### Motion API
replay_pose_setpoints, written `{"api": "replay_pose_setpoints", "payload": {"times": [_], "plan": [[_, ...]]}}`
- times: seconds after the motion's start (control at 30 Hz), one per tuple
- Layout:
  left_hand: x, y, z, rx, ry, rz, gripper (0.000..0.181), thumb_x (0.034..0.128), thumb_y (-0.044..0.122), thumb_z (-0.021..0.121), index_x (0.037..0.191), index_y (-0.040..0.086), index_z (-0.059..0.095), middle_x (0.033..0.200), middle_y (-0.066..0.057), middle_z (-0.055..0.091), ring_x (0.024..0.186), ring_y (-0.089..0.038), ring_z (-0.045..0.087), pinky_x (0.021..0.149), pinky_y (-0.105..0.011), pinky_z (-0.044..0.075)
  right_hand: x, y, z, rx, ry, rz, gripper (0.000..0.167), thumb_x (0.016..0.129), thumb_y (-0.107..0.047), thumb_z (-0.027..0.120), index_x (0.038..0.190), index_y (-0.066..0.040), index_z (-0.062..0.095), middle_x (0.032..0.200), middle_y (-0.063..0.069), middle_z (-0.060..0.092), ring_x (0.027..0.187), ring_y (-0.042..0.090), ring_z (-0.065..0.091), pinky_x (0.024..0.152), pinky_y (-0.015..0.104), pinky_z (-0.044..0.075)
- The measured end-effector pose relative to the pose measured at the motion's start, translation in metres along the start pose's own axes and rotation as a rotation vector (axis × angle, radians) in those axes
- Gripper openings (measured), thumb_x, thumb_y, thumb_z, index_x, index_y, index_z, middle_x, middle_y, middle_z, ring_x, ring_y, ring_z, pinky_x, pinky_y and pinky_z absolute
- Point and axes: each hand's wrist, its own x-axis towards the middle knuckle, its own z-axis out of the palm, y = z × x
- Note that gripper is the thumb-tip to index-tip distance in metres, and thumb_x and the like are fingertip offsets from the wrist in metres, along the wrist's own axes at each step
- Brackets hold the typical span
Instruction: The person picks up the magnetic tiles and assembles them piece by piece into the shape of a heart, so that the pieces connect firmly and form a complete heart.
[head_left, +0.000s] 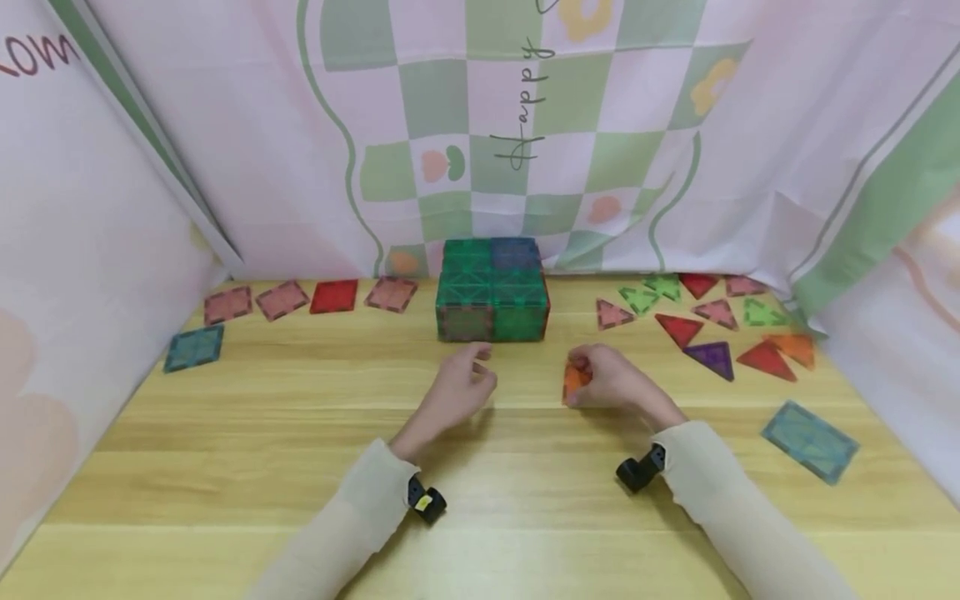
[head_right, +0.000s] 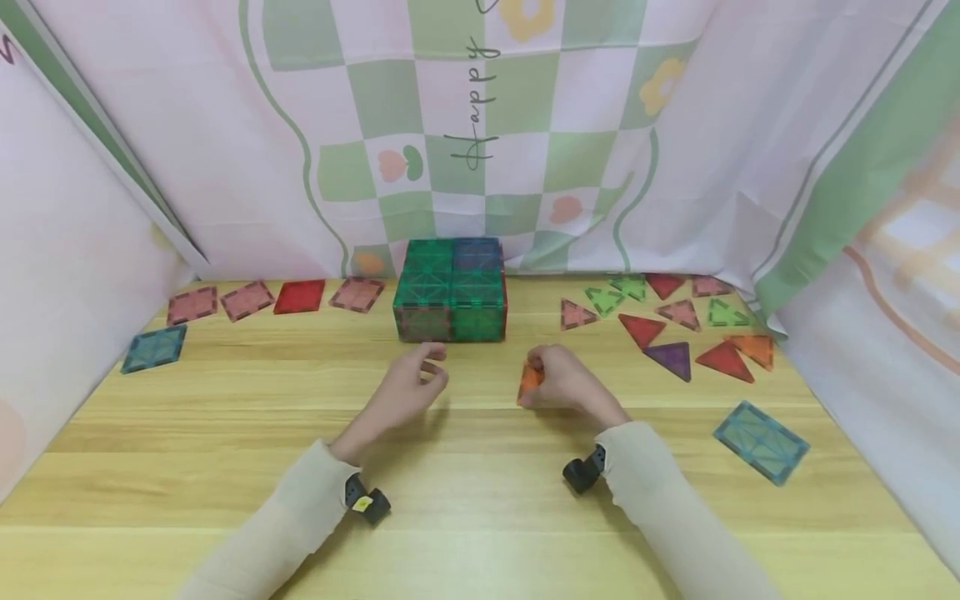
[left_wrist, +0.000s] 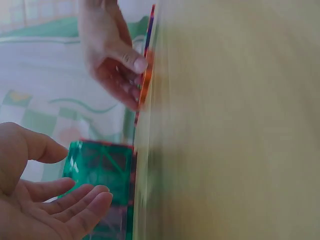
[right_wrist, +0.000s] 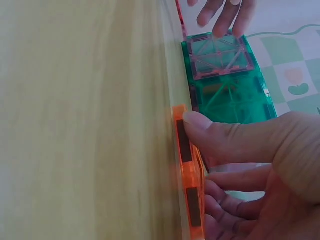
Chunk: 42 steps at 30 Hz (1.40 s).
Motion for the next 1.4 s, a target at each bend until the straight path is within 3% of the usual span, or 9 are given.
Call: {"api": "replay_pose_setpoints", "payload": {"times": [0.13, 0.33, 0.47, 0.6, 0.87, 1.0, 1.13, 1.27, 1.4], "plan": [[0.000, 0.006, 0.014, 0.013, -0.091, -0.013, 0.050, 0.0900, 0.008, 0.051, 0.137, -0.007, 0.042, 0.132, -0.024, 0.053, 0.115, -0.035, 0.057, 0.094, -0.043, 0.049, 0.001, -0.003, 0.001, 0.032, -0.024, -0.002, 0.061, 0.072, -0.007, 0.080, 0.122, 0.015, 0.053, 0.109, 0.026, 0.062, 0.098, 0.032, 0.057, 0.088, 0.047, 0.047], [0.004, 0.012, 0.039, 0.121, -0.183, -0.029, 0.054, 0.0905, 0.014, 0.055, 0.139, -0.004, 0.041, 0.134, -0.020, 0.053, 0.122, -0.030, 0.053, 0.102, -0.040, 0.044, 0.000, -0.002, 0.008, 0.060, -0.009, -0.051, 0.052, 0.070, -0.004, 0.082, 0.112, 0.009, 0.056, 0.102, 0.020, 0.062, 0.095, 0.029, 0.057, 0.084, 0.043, 0.047], [0.006, 0.015, 0.049, 0.139, -0.212, -0.025, 0.053, 0.0909, 0.015, 0.057, 0.138, -0.004, 0.042, 0.134, -0.019, 0.054, 0.122, -0.029, 0.053, 0.101, -0.038, 0.045, -0.003, -0.001, 0.013, 0.097, 0.022, -0.081, 0.047, 0.069, 0.003, 0.079, 0.107, 0.003, 0.051, 0.098, 0.018, 0.060, 0.093, 0.029, 0.057, 0.082, 0.043, 0.049], [0.007, 0.015, 0.052, 0.104, -0.198, -0.006, 0.052, 0.0891, 0.012, 0.060, 0.135, -0.005, 0.044, 0.130, -0.020, 0.056, 0.119, -0.030, 0.056, 0.099, -0.038, 0.046, -0.005, -0.004, 0.018, 0.156, 0.061, -0.128, 0.041, 0.071, 0.012, 0.073, 0.103, 0.002, 0.050, 0.094, 0.016, 0.061, 0.091, 0.028, 0.059, 0.079, 0.040, 0.051], [0.007, 0.008, 0.049, 0.007, -0.139, 0.011, 0.039, 0.0838, 0.005, 0.068, 0.121, 0.001, 0.057, 0.106, -0.014, 0.067, 0.094, -0.022, 0.065, 0.077, -0.025, 0.052, -0.007, -0.024, 0.026, 0.176, 0.113, -0.203, 0.032, 0.072, 0.015, 0.070, 0.097, -0.001, 0.058, 0.089, 0.010, 0.064, 0.083, 0.020, 0.061, 0.074, 0.033, 0.053], [0.007, 0.003, 0.043, 0.051, -0.095, 0.035, 0.018, 0.0810, 0.000, 0.069, 0.099, 0.003, 0.065, 0.088, -0.008, 0.069, 0.078, -0.013, 0.063, 0.068, -0.019, 0.050, -0.006, -0.032, 0.031, 0.168, 0.134, -0.213, 0.028, 0.072, 0.009, 0.074, 0.091, -0.005, 0.060, 0.084, 0.005, 0.065, 0.079, 0.016, 0.062, 0.071, 0.030, 0.052], [0.004, -0.002, 0.033, 0.092, -0.086, 0.066, 0.009, 0.0805, -0.002, 0.068, 0.087, 0.003, 0.067, 0.083, -0.008, 0.069, 0.073, -0.011, 0.061, 0.066, -0.018, 0.049, -0.007, -0.036, 0.033, 0.158, 0.128, -0.217, 0.024, 0.074, 0.005, 0.075, 0.088, -0.008, 0.060, 0.082, 0.002, 0.065, 0.079, 0.013, 0.061, 0.071, 0.029, 0.051], [0.000, -0.007, 0.022, 0.111, -0.075, 0.081, 0.011, 0.0803, -0.004, 0.068, 0.089, 0.002, 0.067, 0.084, -0.009, 0.068, 0.074, -0.013, 0.061, 0.067, -0.019, 0.050, -0.009, -0.029, 0.022, 0.126, 0.145, -0.223, 0.020, 0.077, 0.002, 0.074, 0.091, -0.004, 0.061, 0.084, 0.005, 0.065, 0.080, 0.015, 0.062, 0.070, 0.029, 0.052], [-0.004, -0.009, 0.012, 0.114, -0.059, 0.070, 0.011, 0.0802, -0.005, 0.068, 0.089, 0.002, 0.066, 0.083, -0.009, 0.067, 0.074, -0.014, 0.060, 0.066, -0.020, 0.050, -0.012, -0.009, 0.000, 0.050, 0.205, -0.197, 0.019, 0.078, 0.004, 0.072, 0.095, 0.002, 0.061, 0.087, 0.010, 0.065, 0.080, 0.019, 0.062, 0.071, 0.028, 0.052]]}}
